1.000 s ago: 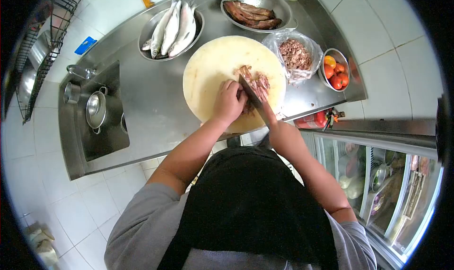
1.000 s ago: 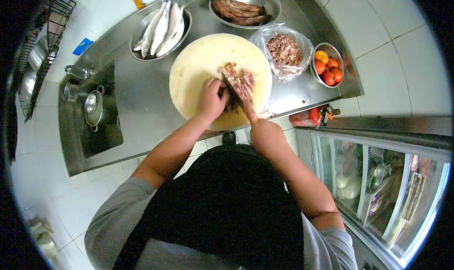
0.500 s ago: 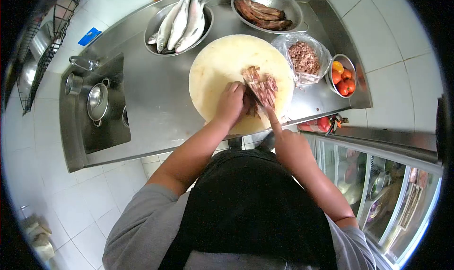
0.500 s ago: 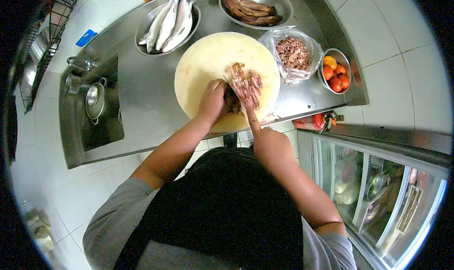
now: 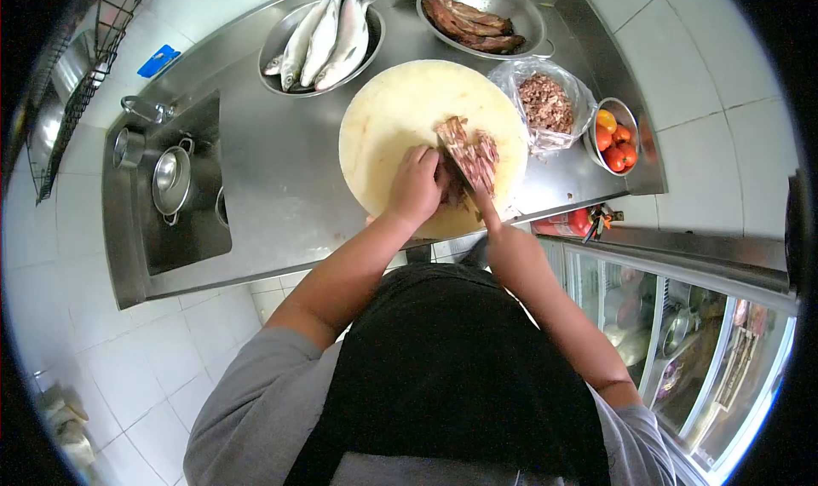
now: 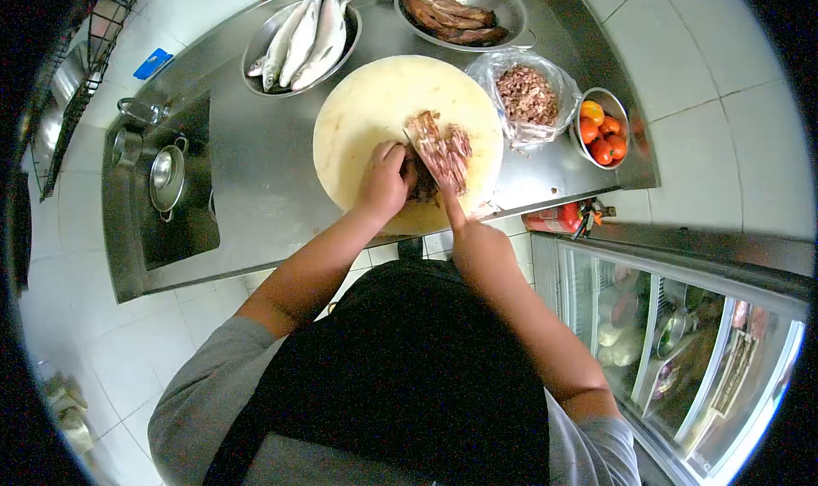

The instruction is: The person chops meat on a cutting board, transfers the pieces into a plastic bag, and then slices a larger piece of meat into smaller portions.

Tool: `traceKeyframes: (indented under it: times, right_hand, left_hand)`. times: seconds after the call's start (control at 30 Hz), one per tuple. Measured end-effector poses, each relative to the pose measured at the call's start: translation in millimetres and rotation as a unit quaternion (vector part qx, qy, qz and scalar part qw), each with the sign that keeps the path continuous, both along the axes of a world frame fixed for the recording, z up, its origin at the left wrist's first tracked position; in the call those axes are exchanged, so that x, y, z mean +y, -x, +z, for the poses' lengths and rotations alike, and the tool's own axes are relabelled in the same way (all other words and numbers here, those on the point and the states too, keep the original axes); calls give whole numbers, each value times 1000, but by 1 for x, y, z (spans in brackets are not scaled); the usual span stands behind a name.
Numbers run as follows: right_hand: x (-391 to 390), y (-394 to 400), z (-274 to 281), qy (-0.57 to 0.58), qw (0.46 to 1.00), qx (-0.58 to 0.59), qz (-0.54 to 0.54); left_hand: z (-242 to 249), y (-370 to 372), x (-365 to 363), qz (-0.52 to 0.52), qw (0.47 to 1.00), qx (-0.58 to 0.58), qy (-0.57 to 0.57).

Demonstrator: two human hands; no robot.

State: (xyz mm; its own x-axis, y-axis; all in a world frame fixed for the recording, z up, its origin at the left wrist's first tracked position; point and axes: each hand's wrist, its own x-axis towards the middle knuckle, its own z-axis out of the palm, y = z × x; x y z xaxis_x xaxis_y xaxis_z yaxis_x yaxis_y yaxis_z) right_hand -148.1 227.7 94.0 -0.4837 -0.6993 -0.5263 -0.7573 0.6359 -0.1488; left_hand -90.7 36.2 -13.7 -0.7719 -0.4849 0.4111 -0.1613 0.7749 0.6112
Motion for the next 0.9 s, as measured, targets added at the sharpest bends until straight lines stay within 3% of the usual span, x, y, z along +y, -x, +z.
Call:
traceKeyframes:
  times: [0.07, 0.3, 0.57, 0.7, 0.9]
  right_hand:
    - [-19, 11, -8, 70, 997, 17, -9]
    - [-26, 10, 20, 97, 995, 32, 20]
    - [-2, 2, 33, -13, 1000, -3, 20]
    - [-21, 5, -17, 68, 997, 22, 17]
    - [-42, 34, -17, 130, 991, -3, -26]
  left_hand:
    - [-6, 2, -1, 9, 999, 32, 11]
    - [3, -4, -1, -11, 1000, -5, 0]
    - [-11, 0, -6, 8, 1000, -20, -2]
    - [-13, 0, -4, 15, 1000, -13, 13]
    - [5, -4, 1, 2, 999, -13, -33]
